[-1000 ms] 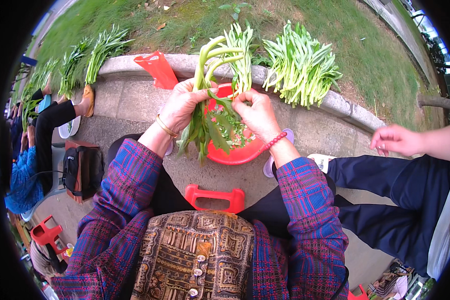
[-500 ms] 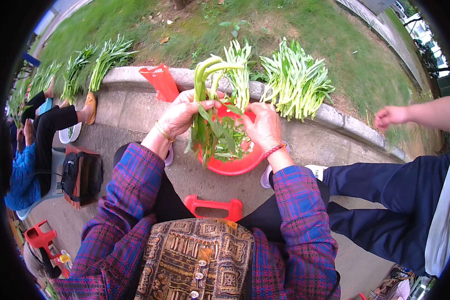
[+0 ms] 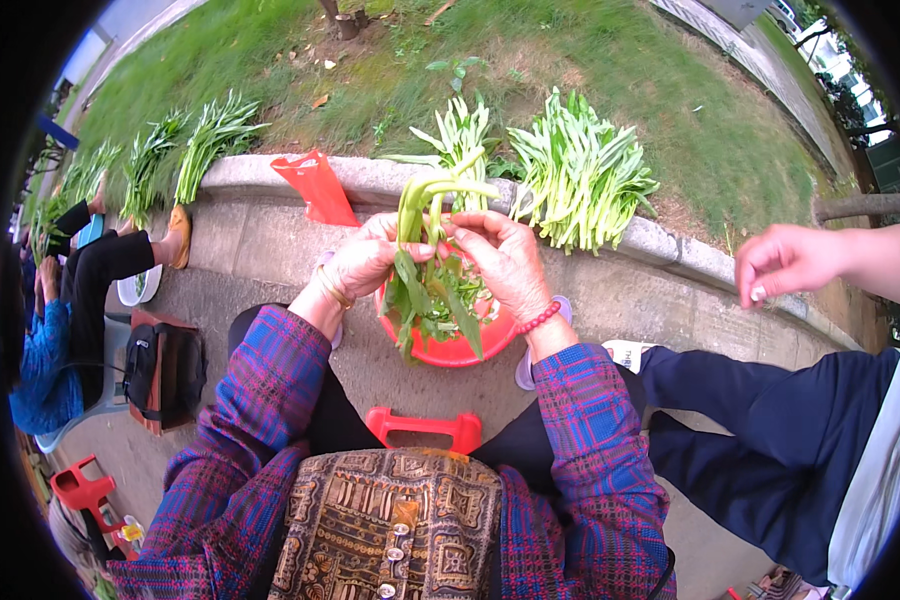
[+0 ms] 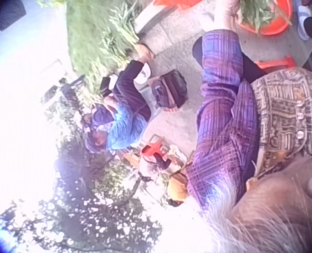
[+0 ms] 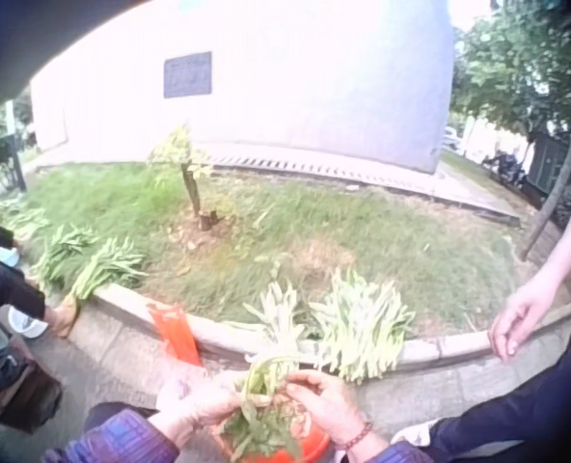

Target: The person picks individual leaves from a bunch of green vegetables by hand and places the stems into a red basin while keeping the leaves in a separate pile.

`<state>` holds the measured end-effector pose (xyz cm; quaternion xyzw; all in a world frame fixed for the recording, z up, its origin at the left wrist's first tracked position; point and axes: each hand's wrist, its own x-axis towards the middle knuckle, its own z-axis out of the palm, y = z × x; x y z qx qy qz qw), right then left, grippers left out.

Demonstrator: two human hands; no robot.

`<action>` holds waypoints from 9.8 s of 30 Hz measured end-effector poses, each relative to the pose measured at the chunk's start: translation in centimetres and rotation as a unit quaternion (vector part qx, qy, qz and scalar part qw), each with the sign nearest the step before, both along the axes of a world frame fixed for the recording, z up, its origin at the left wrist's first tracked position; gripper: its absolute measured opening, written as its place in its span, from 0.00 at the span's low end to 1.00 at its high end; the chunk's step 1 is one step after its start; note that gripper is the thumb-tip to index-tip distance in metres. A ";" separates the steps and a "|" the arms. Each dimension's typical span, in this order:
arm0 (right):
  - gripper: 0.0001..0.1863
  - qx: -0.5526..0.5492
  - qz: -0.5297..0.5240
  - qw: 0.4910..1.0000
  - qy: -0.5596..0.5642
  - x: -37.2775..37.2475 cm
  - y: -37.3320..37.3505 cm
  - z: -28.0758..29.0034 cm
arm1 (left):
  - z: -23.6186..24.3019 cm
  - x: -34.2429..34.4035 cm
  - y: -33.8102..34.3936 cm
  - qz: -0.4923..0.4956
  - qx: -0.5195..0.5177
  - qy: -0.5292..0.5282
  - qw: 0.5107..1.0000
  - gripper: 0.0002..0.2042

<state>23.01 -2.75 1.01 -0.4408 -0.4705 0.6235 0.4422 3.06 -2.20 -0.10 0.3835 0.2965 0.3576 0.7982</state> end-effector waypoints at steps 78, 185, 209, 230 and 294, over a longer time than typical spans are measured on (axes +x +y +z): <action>0.11 -0.071 0.316 0.926 -0.195 7.3 -6.8 3.2 | -0.1 0.6 1.5 0.176 0.054 0.043 0.982 0.13; 0.12 0.143 0.015 0.896 -0.419 8.0 -2.3 0.6 | 3.8 -0.8 2.2 -0.042 0.124 0.089 0.987 0.18; 0.10 0.134 0.032 0.771 -0.622 6.1 0.0 -5.8 | 3.9 -2.1 2.9 -0.017 0.173 0.077 0.982 0.17; 0.13 -0.011 -0.017 0.997 -0.073 3.3 -0.5 -6.7 | 4.4 -2.0 3.0 -0.040 0.150 0.092 0.984 0.18; 0.04 -0.193 -0.008 0.981 0.026 3.3 0.4 -5.4 | 3.2 -1.9 3.3 0.073 0.110 0.133 0.982 0.17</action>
